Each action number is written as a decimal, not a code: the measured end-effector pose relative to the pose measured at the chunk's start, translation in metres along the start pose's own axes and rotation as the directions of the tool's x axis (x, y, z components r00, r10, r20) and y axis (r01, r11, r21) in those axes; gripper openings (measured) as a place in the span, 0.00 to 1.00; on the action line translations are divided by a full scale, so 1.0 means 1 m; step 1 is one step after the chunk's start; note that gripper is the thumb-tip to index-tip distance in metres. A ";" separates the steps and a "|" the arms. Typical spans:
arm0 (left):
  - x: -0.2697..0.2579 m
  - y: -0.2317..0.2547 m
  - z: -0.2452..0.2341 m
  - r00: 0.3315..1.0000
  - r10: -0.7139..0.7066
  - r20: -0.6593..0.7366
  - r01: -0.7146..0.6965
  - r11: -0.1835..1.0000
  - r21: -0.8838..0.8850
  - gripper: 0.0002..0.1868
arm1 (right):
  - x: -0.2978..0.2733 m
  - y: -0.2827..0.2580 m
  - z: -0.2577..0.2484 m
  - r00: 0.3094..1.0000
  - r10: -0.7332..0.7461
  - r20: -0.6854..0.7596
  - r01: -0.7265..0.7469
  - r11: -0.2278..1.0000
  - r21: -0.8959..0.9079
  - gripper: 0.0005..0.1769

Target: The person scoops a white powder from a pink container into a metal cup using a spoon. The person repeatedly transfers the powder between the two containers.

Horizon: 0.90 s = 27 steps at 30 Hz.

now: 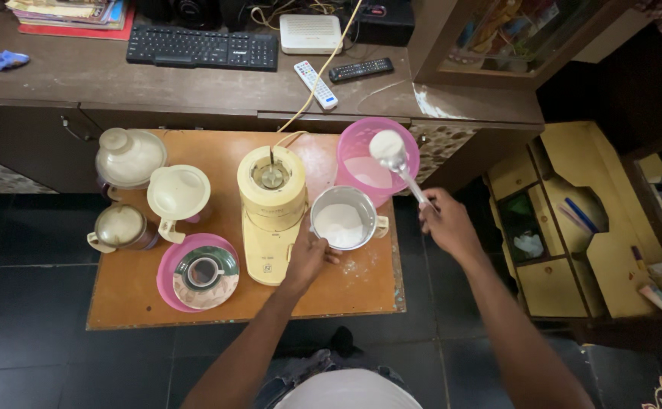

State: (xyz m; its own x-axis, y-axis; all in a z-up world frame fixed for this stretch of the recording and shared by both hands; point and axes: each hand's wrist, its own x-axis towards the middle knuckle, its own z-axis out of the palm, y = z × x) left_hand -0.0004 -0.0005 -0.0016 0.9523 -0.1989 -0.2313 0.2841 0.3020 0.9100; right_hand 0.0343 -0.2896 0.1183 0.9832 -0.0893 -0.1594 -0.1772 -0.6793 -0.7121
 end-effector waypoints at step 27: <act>0.017 -0.001 -0.013 0.997 -0.068 -0.038 0.068 0.998 0.002 0.43 | -0.019 -0.082 0.009 0.910 -0.124 0.395 0.368 0.676 -0.638 0.10</act>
State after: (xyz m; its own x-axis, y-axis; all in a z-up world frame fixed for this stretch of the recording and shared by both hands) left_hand 0.0166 0.0080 -0.0111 0.9343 -0.1838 -0.3054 0.3481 0.2861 0.8927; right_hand 0.0297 -0.2260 0.1735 0.8995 0.2902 -0.3268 0.2709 -0.9570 -0.1041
